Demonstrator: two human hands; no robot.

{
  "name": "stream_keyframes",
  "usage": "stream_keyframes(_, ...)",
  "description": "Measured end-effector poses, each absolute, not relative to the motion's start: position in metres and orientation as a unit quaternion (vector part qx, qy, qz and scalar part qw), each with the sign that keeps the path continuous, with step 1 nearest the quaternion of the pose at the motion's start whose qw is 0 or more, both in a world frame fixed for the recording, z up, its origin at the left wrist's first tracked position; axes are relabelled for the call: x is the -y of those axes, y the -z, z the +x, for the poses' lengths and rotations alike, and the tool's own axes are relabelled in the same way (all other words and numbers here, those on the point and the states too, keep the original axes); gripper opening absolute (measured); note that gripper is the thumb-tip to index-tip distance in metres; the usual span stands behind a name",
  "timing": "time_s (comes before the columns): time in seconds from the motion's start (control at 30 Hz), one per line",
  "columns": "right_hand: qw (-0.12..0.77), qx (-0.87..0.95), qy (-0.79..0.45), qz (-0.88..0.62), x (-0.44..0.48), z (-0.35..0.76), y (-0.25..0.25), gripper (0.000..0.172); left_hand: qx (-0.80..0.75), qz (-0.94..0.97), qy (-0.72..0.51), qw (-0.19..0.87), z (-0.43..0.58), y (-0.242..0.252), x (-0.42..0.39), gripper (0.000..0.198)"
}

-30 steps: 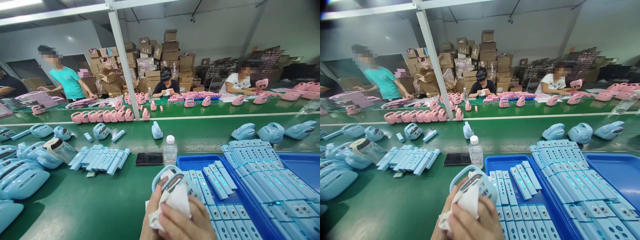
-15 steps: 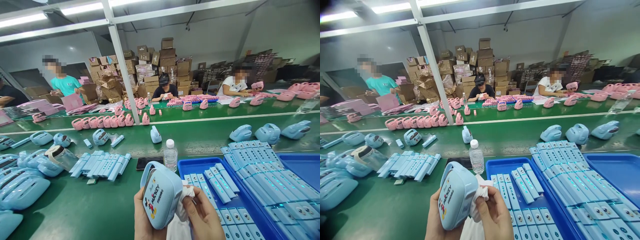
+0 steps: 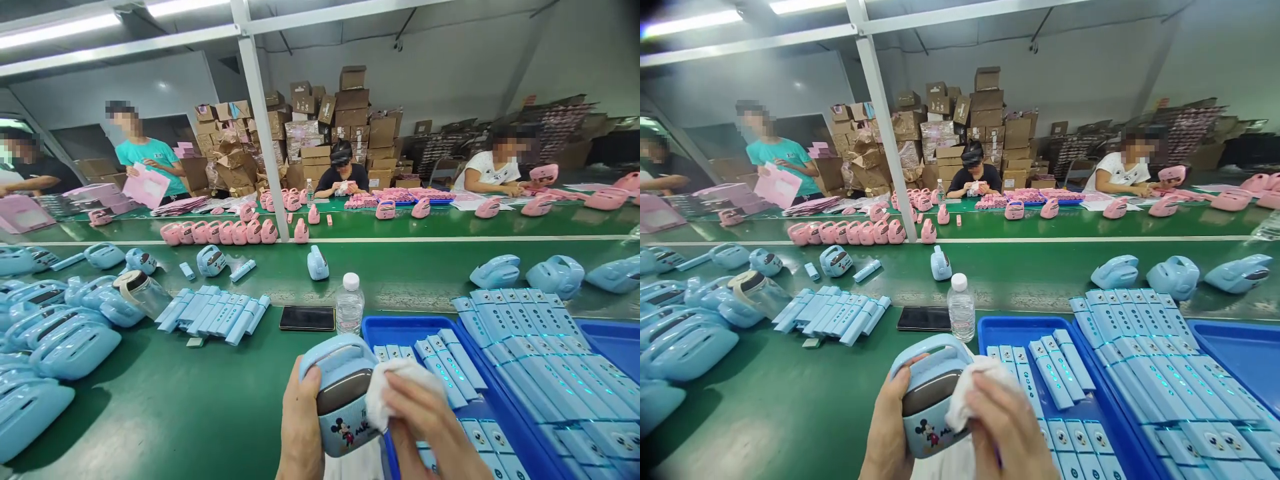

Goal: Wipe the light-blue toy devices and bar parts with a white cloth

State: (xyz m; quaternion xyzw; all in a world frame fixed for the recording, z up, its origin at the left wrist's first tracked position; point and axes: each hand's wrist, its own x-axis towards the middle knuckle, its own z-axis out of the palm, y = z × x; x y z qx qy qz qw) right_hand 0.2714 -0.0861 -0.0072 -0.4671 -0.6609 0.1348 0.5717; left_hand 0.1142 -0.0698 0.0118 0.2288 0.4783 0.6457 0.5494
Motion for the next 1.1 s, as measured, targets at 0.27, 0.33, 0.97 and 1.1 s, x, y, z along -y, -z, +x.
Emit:
stream_keyframes(0.27,0.518,0.513,-0.505,-0.463,0.082,0.270,-0.001,0.072,-0.495,0.364,-0.632,0.473,0.111,-0.022,0.079,0.038)
stream_keyframes(0.33,0.522,0.493,-0.546,-0.432,0.082,0.268,-0.004,0.069,-0.470,0.392,-0.624,0.487,0.111,-0.023,0.082,0.044)
stream_keyframes(0.97,0.614,0.518,-0.308,-0.510,0.087,0.243,0.010,0.059,-0.478,0.398,-0.639,0.452,0.102,-0.006,0.089,0.085)
stream_keyframes(1.1,0.586,0.632,-0.117,-0.493,0.098,0.237,0.019,0.056,-0.413,0.311,-0.664,0.540,0.103,0.019,0.097,0.095)
